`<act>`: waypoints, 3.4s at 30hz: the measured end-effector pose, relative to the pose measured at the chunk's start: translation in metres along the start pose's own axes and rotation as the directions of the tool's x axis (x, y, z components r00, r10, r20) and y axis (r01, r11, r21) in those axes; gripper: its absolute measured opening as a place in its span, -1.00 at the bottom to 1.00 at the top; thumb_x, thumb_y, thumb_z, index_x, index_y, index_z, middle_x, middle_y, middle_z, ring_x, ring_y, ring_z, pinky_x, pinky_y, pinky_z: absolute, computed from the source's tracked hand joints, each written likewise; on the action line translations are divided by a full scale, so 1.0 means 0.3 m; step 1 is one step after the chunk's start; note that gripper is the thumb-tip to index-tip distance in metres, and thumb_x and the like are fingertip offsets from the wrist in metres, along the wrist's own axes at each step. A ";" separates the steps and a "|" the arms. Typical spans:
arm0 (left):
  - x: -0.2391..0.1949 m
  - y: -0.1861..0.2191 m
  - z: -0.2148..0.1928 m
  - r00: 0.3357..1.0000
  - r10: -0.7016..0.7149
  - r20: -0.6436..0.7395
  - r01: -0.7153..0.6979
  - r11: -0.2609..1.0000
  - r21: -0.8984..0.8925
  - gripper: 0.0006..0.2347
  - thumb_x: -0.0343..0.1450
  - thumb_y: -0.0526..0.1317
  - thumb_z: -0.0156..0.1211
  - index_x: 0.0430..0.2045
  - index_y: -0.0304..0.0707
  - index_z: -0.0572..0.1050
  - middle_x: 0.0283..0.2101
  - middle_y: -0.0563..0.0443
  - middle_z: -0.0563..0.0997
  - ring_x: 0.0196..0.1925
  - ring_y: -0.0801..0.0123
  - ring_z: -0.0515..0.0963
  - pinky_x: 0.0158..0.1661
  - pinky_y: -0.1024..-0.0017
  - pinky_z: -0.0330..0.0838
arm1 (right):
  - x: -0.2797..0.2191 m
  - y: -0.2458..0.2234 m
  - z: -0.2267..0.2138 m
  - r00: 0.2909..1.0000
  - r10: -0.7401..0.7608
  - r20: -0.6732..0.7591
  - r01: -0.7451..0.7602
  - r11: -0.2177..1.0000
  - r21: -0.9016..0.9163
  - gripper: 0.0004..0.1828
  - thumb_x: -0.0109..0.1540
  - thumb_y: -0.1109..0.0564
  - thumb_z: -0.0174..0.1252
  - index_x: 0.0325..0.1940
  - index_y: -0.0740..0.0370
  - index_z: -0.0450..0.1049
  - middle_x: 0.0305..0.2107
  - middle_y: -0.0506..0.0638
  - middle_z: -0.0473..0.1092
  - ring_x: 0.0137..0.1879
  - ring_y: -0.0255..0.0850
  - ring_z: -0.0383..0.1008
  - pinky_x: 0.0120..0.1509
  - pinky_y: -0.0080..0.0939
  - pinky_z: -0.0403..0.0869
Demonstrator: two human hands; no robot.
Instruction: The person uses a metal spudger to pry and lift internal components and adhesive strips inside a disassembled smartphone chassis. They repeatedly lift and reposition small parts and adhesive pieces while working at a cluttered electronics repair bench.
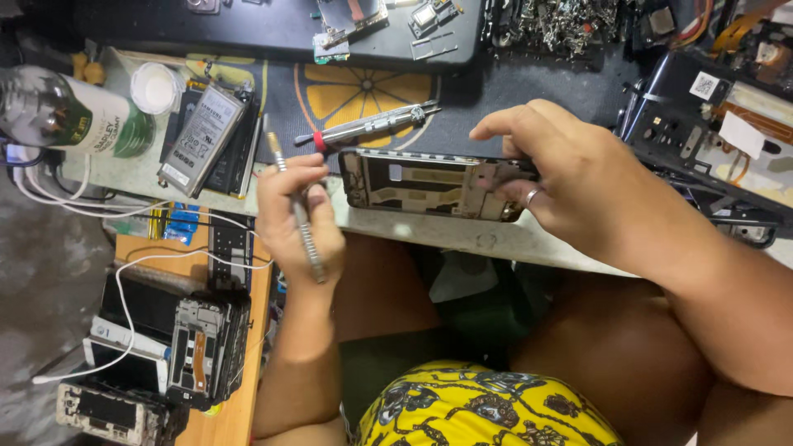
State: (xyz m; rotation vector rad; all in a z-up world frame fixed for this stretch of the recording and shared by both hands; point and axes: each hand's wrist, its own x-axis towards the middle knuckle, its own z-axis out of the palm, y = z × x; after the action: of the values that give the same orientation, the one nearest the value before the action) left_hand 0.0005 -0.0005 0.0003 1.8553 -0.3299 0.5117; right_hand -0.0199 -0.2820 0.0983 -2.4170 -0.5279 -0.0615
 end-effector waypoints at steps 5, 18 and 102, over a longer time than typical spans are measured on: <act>-0.014 0.001 -0.028 0.992 0.066 -0.105 -0.062 0.997 0.041 -0.85 0.46 -0.52 0.13 -0.14 -0.38 0.44 -0.09 -0.21 0.55 -0.06 0.17 0.62 0.03 0.39 0.53 | 0.006 0.011 -0.002 0.998 0.067 0.018 -0.068 0.995 0.080 -0.38 0.07 0.32 0.36 0.19 0.20 0.34 -0.25 0.12 0.42 -0.16 -0.01 0.54 -0.11 -0.10 0.50; -0.049 -0.035 -0.027 0.940 0.321 0.119 -0.342 0.864 0.370 -0.72 0.28 -0.55 0.13 -0.18 -0.31 0.46 -0.06 -0.21 0.59 0.06 -0.12 0.60 0.14 0.07 0.48 | 0.008 0.015 -0.006 0.975 0.196 0.104 -0.219 0.922 0.319 -0.31 0.01 0.32 0.42 0.19 0.11 0.36 -0.32 -0.10 0.45 -0.17 -0.36 0.52 -0.19 -0.32 0.53; -0.006 0.107 0.122 0.981 0.173 0.085 -0.163 0.980 -0.117 -0.86 0.60 -0.32 0.24 -0.03 -0.44 0.54 -0.17 -0.20 0.68 -0.21 0.25 0.73 -0.13 0.49 0.61 | -0.031 -0.001 -0.051 0.999 0.034 0.011 -0.032 0.986 -0.164 -0.48 0.13 0.08 0.43 0.09 0.34 0.46 -0.03 0.25 0.43 0.06 0.20 0.45 0.04 0.07 0.44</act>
State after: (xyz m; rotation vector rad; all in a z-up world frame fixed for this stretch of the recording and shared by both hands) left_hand -0.0093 -0.0457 0.0157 1.7568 -0.5722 0.5107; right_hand -0.0272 -0.2944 0.1088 -2.5876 -0.5065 -0.0762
